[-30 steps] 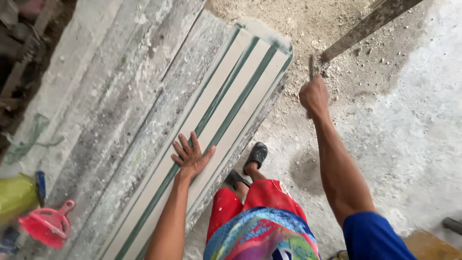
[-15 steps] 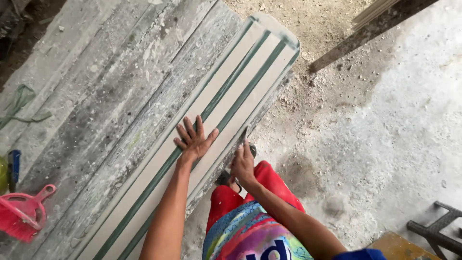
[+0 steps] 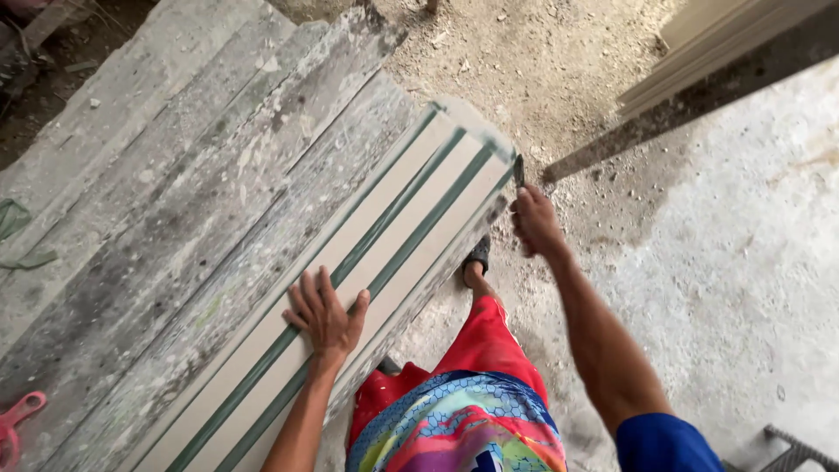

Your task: Cleaning excess material and debris from decorative panels using a small hand scraper.

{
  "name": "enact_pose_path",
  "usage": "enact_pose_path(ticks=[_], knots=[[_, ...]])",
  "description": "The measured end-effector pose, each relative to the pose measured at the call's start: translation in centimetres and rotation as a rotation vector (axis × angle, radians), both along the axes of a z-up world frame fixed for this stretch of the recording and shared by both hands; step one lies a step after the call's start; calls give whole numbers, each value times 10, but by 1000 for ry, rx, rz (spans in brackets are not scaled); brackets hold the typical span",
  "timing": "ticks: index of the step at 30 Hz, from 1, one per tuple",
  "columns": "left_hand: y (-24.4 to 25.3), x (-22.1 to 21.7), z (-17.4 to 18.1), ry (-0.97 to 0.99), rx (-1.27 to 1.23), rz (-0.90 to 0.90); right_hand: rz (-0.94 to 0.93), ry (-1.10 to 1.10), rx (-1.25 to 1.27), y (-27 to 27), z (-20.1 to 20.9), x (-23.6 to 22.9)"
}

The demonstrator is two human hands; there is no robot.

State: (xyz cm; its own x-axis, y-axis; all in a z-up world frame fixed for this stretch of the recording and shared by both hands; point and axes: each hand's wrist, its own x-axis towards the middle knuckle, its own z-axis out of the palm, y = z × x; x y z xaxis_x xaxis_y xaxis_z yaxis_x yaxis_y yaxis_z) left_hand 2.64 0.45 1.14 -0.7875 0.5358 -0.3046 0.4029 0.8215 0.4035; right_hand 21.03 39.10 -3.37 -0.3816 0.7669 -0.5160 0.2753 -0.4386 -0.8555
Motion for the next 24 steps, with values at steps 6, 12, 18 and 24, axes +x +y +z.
enact_pose_path(ticks=[6,12,18,24], knots=[[134,2,-6,272,123,156,272,-202,186,78,51,0],[262,-25,-25,232,75,326,426,-460,-41,24,144,-41],[282,-23,-52,484,-100,361,317,-327,3,79,96,-50],[281,-21,-49,591,-99,324,621,-241,132,120,103,-34]])
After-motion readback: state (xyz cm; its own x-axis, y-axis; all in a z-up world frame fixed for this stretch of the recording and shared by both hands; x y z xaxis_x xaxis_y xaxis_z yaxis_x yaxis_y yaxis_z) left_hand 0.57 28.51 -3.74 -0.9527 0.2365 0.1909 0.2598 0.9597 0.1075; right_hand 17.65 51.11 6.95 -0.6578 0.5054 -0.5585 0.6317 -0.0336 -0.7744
